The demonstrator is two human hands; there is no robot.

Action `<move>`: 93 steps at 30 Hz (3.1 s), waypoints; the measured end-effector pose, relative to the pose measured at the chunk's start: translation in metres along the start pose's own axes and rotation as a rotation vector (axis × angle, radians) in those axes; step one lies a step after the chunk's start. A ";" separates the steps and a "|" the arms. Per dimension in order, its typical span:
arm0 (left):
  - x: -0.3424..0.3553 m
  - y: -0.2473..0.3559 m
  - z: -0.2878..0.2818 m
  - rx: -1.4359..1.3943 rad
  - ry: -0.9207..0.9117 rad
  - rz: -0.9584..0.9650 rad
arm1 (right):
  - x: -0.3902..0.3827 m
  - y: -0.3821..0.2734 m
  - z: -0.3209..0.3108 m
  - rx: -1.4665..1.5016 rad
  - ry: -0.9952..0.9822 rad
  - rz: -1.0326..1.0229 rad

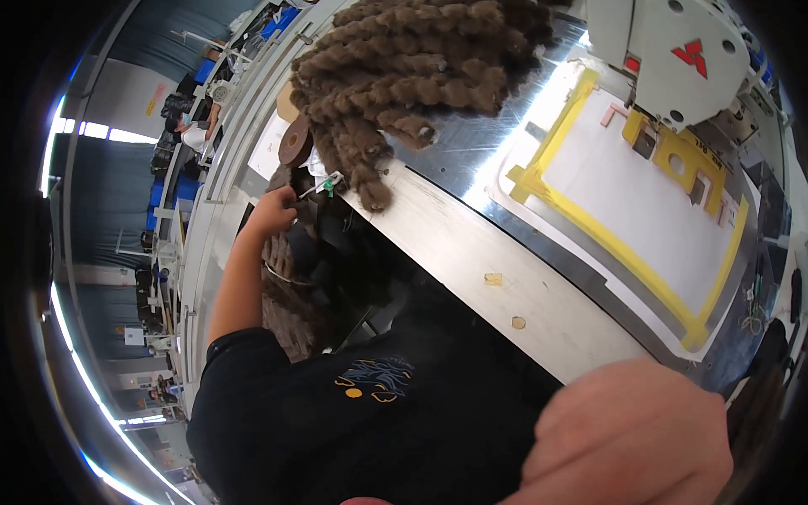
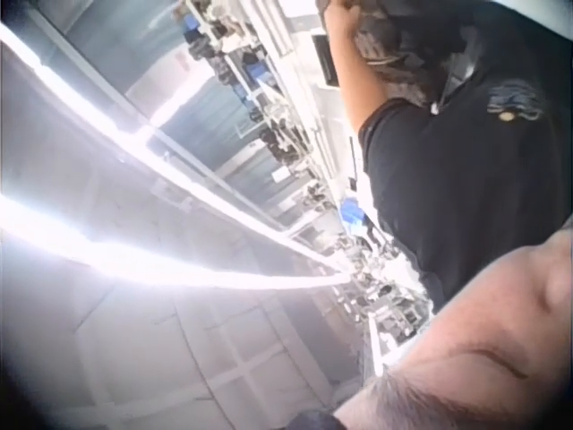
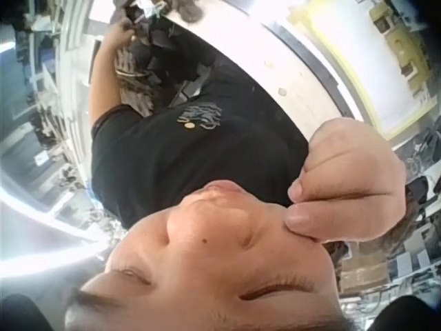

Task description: Sewing straps and components onto brown faux fur panels using an industrial sewing machine in a workshop.

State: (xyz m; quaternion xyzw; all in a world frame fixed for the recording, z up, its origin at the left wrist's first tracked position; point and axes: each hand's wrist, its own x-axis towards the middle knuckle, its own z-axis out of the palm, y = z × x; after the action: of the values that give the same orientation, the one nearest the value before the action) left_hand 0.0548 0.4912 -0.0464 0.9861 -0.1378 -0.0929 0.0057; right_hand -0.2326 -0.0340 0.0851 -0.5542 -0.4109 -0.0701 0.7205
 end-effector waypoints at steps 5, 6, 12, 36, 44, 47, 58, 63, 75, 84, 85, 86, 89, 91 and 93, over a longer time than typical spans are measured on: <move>-0.007 -0.033 0.001 -0.292 -0.300 -0.273 | 0.020 0.004 0.006 0.355 -0.073 0.088; -0.007 -0.037 0.008 -0.341 -0.274 -0.339 | 0.018 0.006 0.006 0.354 -0.070 0.091; -0.012 -0.058 0.037 -0.344 -0.170 -0.316 | 0.024 0.004 0.000 0.385 -0.163 0.163; -0.044 0.037 0.093 -0.323 0.743 -0.583 | -0.018 0.044 -0.012 0.126 0.260 0.211; -0.040 -0.007 0.103 -0.364 0.270 -0.711 | -0.025 0.052 -0.017 0.131 0.122 0.342; -0.025 -0.019 0.109 -0.212 0.222 -0.615 | -0.033 0.066 -0.013 0.134 0.116 0.393; -0.019 -0.104 0.081 -1.220 -0.161 -0.763 | -0.029 0.074 -0.018 0.102 0.105 0.448; -0.034 -0.107 -0.006 -1.434 -0.097 -0.731 | -0.025 0.075 -0.017 0.103 0.100 0.475; -0.038 0.236 -0.119 -1.855 0.196 0.250 | -0.010 0.068 -0.021 -1.208 0.301 0.381; -0.021 0.364 -0.088 -1.980 -0.572 0.649 | -0.037 0.004 -0.026 -1.525 0.425 0.122; -0.016 0.371 -0.086 -2.054 -0.584 0.719 | -0.041 -0.002 -0.028 -1.635 0.454 0.063; -0.020 0.381 -0.086 -2.034 -0.370 0.784 | -0.043 -0.011 -0.028 -1.644 0.461 0.064; 0.024 0.375 -0.062 -1.486 0.099 0.991 | -0.051 -0.039 -0.020 -1.620 0.574 0.135; 0.035 0.375 -0.069 -1.042 0.231 1.206 | -0.055 -0.048 -0.018 -1.596 0.548 0.149; 0.020 0.383 -0.076 -0.826 0.204 1.278 | -0.060 -0.052 -0.016 -1.531 0.492 0.189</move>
State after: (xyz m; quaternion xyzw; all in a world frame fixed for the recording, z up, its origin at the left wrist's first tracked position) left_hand -0.0157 0.1162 0.0382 0.6363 -0.6340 -0.0239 0.4389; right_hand -0.2925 -0.0881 0.0829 -0.8948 -0.0301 -0.3909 0.2138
